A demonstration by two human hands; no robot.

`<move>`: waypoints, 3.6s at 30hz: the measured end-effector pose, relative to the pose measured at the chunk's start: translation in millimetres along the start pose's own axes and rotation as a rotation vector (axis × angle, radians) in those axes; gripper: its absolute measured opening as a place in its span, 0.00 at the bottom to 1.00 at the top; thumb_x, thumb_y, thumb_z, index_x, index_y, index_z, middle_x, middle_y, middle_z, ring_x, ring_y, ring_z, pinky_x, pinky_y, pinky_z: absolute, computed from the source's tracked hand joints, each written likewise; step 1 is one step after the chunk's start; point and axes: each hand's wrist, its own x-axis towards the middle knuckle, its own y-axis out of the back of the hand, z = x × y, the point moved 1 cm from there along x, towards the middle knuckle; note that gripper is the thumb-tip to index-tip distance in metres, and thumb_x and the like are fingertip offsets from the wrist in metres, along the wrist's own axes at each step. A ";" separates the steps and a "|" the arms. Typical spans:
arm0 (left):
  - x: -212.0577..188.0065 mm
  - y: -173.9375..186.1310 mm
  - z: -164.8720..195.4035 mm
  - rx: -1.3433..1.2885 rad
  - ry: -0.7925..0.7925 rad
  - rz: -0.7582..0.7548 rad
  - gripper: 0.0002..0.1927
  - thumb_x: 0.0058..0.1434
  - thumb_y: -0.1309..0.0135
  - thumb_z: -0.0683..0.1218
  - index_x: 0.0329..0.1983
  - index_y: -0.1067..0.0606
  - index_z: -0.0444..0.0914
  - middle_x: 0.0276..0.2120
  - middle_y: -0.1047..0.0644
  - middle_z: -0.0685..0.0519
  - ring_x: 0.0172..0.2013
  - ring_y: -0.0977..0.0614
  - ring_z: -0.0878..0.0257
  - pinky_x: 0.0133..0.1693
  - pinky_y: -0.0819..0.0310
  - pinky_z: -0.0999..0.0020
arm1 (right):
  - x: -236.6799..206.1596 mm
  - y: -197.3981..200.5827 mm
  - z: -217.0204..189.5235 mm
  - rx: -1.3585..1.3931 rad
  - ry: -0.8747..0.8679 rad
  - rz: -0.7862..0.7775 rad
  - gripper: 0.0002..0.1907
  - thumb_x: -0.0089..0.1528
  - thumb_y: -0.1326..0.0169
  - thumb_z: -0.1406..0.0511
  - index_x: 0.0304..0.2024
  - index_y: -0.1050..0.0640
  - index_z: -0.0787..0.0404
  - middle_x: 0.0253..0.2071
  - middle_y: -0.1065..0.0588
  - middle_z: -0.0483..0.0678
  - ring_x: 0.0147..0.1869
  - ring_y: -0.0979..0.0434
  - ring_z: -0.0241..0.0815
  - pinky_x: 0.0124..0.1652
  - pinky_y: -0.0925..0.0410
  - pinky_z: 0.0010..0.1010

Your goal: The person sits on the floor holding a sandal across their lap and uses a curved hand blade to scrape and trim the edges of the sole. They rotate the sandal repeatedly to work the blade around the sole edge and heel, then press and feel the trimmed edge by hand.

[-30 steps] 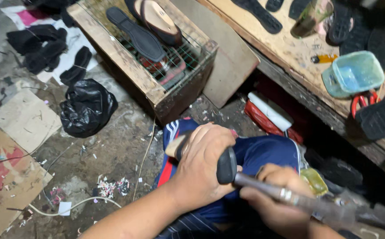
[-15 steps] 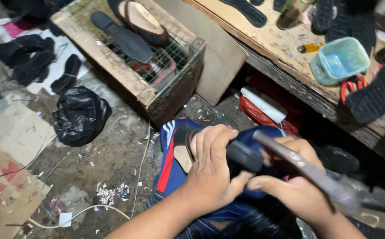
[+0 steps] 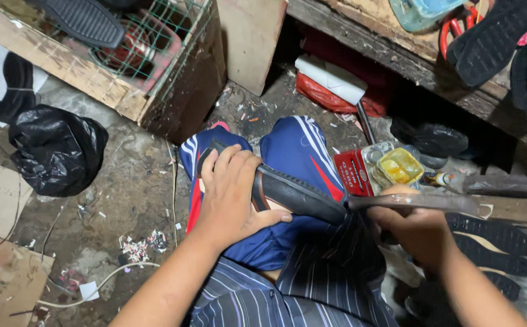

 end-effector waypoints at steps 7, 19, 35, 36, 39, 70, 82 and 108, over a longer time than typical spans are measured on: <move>7.7 -7.9 -4.1 0.029 -0.025 0.034 0.49 0.43 0.32 0.68 0.57 0.31 0.30 0.55 0.30 0.41 0.64 0.35 0.41 0.67 0.57 0.39 | 38.1 -4.4 -29.0 -0.148 -0.039 -0.171 0.12 0.52 0.31 0.63 0.29 0.20 0.62 0.23 0.25 0.44 0.29 0.27 0.36 0.30 0.31 0.31; 20.7 -9.9 -14.0 0.029 -0.016 0.007 0.51 0.43 0.33 0.68 0.59 0.33 0.29 0.56 0.31 0.40 0.64 0.36 0.41 0.66 0.58 0.40 | 121.8 -31.4 -94.1 -0.009 0.190 -0.425 0.09 0.50 0.31 0.63 0.29 0.15 0.60 0.28 0.24 0.43 0.32 0.25 0.34 0.32 0.33 0.29; 39.2 32.1 8.8 0.225 0.189 -0.665 0.54 0.35 0.30 0.65 0.64 0.33 0.38 0.49 0.26 0.47 0.57 0.30 0.52 0.61 0.46 0.52 | 118.2 -65.0 -136.7 -0.228 0.124 -0.462 0.17 0.50 0.36 0.56 0.35 0.19 0.59 0.28 0.21 0.47 0.33 0.20 0.40 0.36 0.29 0.31; 46.1 34.8 13.8 0.265 -0.014 -0.555 0.57 0.26 0.30 0.68 0.61 0.32 0.39 0.48 0.25 0.48 0.56 0.28 0.52 0.58 0.44 0.51 | 104.4 -65.2 -133.7 -0.151 0.161 -0.471 0.16 0.52 0.37 0.57 0.37 0.20 0.60 0.29 0.21 0.48 0.35 0.20 0.40 0.38 0.29 0.30; 58.0 38.7 19.8 0.330 -0.305 -0.493 0.56 0.19 0.31 0.67 0.56 0.28 0.42 0.46 0.23 0.50 0.51 0.25 0.52 0.52 0.40 0.51 | 65.7 -45.1 -128.5 -0.169 0.382 -0.345 0.12 0.57 0.42 0.63 0.42 0.19 0.61 0.36 0.21 0.47 0.42 0.21 0.37 0.44 0.30 0.29; 60.0 26.0 46.3 0.535 -0.154 -0.152 0.37 0.54 0.47 0.40 0.71 0.32 0.53 0.36 0.29 0.49 0.39 0.27 0.53 0.46 0.38 0.57 | -47.5 10.3 -84.8 0.547 0.234 0.244 0.18 0.61 0.43 0.54 0.41 0.26 0.61 0.30 0.25 0.48 0.38 0.22 0.43 0.44 0.29 0.40; 15.2 32.2 -40.0 -0.586 0.411 0.211 0.32 0.58 0.39 0.44 0.66 0.34 0.37 0.54 0.25 0.45 0.54 0.24 0.57 0.56 0.31 0.64 | -22.0 -20.4 -56.8 -0.043 -0.300 0.037 0.19 0.59 0.42 0.56 0.44 0.25 0.63 0.25 0.23 0.52 0.29 0.23 0.43 0.33 0.30 0.34; 4.4 41.6 -69.6 -0.696 0.281 0.033 0.32 0.57 0.35 0.49 0.61 0.34 0.35 0.46 0.26 0.49 0.48 0.25 0.62 0.51 0.29 0.66 | 16.3 -71.4 -12.9 -0.127 0.049 0.035 0.20 0.58 0.38 0.59 0.46 0.23 0.66 0.34 0.20 0.51 0.37 0.23 0.42 0.40 0.28 0.34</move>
